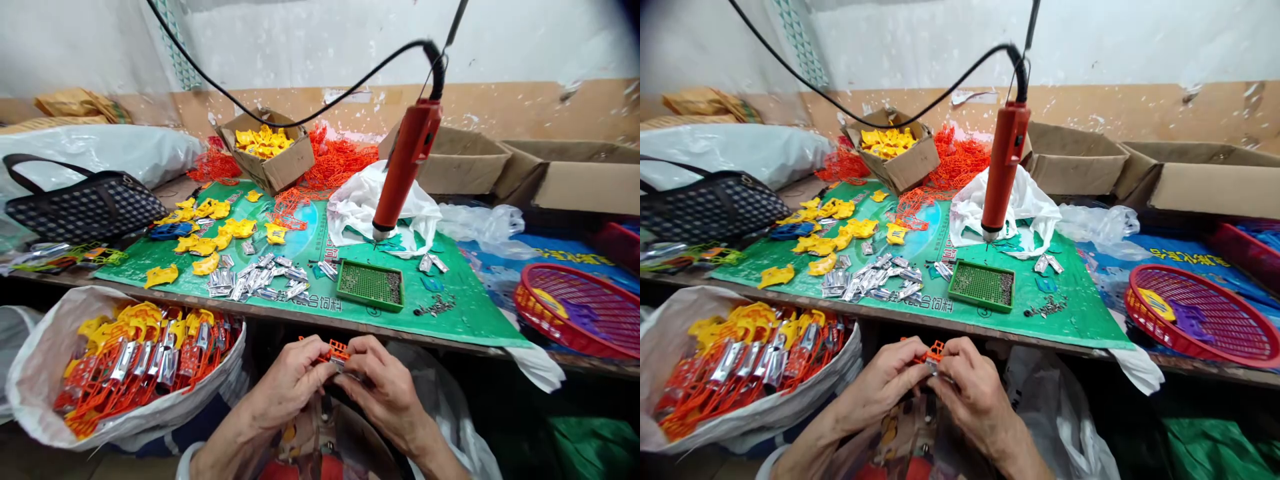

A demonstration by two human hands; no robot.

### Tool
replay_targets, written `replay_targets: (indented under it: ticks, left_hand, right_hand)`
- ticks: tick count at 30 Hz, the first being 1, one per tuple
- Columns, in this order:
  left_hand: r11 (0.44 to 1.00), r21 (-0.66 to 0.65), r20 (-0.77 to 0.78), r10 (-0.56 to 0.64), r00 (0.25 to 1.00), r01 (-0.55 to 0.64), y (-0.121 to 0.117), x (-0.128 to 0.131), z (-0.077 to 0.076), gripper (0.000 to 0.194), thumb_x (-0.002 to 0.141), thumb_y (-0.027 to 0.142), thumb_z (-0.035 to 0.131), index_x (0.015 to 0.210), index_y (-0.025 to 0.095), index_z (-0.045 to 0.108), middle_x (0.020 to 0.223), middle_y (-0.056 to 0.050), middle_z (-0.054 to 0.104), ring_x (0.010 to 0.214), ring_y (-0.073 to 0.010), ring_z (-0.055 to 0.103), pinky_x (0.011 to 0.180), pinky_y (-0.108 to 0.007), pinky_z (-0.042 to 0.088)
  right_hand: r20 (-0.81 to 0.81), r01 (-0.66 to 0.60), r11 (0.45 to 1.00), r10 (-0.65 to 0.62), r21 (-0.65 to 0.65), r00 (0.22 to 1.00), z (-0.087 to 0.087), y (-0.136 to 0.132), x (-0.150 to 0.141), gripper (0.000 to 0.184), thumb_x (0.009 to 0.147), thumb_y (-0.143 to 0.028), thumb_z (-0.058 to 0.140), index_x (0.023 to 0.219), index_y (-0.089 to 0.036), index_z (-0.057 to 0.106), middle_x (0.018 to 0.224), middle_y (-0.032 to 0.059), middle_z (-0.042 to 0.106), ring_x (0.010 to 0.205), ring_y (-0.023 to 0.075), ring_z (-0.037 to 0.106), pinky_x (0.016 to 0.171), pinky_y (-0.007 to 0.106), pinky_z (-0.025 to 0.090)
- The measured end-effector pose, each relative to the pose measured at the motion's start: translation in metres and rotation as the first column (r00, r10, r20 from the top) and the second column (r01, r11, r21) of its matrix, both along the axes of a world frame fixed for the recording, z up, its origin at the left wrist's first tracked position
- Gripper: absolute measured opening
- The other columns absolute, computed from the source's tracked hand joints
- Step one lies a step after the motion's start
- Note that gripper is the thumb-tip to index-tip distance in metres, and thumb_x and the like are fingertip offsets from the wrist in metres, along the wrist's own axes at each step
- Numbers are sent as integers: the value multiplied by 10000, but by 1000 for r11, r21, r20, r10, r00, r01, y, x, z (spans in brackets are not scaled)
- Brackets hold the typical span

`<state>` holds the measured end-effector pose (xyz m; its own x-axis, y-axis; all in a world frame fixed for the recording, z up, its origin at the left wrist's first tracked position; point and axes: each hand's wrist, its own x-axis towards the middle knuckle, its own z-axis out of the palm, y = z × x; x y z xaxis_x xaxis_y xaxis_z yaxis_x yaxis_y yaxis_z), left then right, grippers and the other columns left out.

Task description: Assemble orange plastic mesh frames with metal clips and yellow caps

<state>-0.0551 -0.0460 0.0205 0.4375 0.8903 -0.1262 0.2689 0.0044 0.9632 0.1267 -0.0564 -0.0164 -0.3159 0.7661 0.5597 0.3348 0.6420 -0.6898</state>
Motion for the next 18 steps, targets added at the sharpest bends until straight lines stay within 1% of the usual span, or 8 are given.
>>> replay_targets:
  ticks: [2,4,6,8,11,15,18]
  left_hand:
    - [1000,11,22,24,999,-24,0,0,-5,241,915,321,529,882,180,722,786,-26,556,594,-140,574,554,-214,464]
    - [997,58,37,56,998,-58,-2,-1,-10,237,923,318,521,862,180,704,773,-24,557,609,-144,591,585,-220,474]
    - [991,101,43,82,996,-86,-3,-1,-14,221,923,308,527,866,180,698,778,-31,571,637,-154,608,610,-227,478]
    - [987,130,44,91,995,-96,-3,-2,-17,197,918,286,539,898,179,703,820,-49,602,685,-168,621,634,-230,479]
    - [978,190,38,80,996,-86,-4,-2,-18,170,905,235,556,950,185,712,872,-64,641,782,-186,617,702,-236,475]
    - [951,303,66,46,997,-64,-6,-1,-19,210,844,142,599,1033,188,680,943,-56,665,866,-189,615,780,-256,484]
    - [913,403,82,27,996,-58,-6,0,-23,179,825,122,638,991,178,671,925,-48,674,853,-172,623,784,-253,491]
  right_hand:
    - [31,74,996,-76,55,997,0,-2,4,219,834,-131,635,1009,-251,582,929,71,623,795,165,615,653,278,509]
    - [58,157,985,-161,65,985,3,-3,9,285,818,-180,673,1074,-257,573,969,88,640,845,199,618,691,329,516]
    - [96,204,977,-208,55,973,7,-5,14,241,815,-219,688,1032,-256,591,939,87,647,843,220,614,683,359,503]
    - [123,221,973,-228,69,966,10,-6,17,157,829,-210,671,963,-258,605,884,73,650,805,216,610,670,370,483]
    - [111,221,967,-236,130,965,12,-6,17,157,833,-158,655,943,-257,605,836,45,651,768,192,597,693,378,465]
    - [29,143,965,-153,219,988,9,-5,14,227,824,-51,625,973,-221,613,798,25,639,774,163,580,715,351,477]
    - [-18,141,963,-141,227,990,7,-6,12,252,810,-27,636,1000,-192,619,827,39,630,790,157,573,713,331,492]
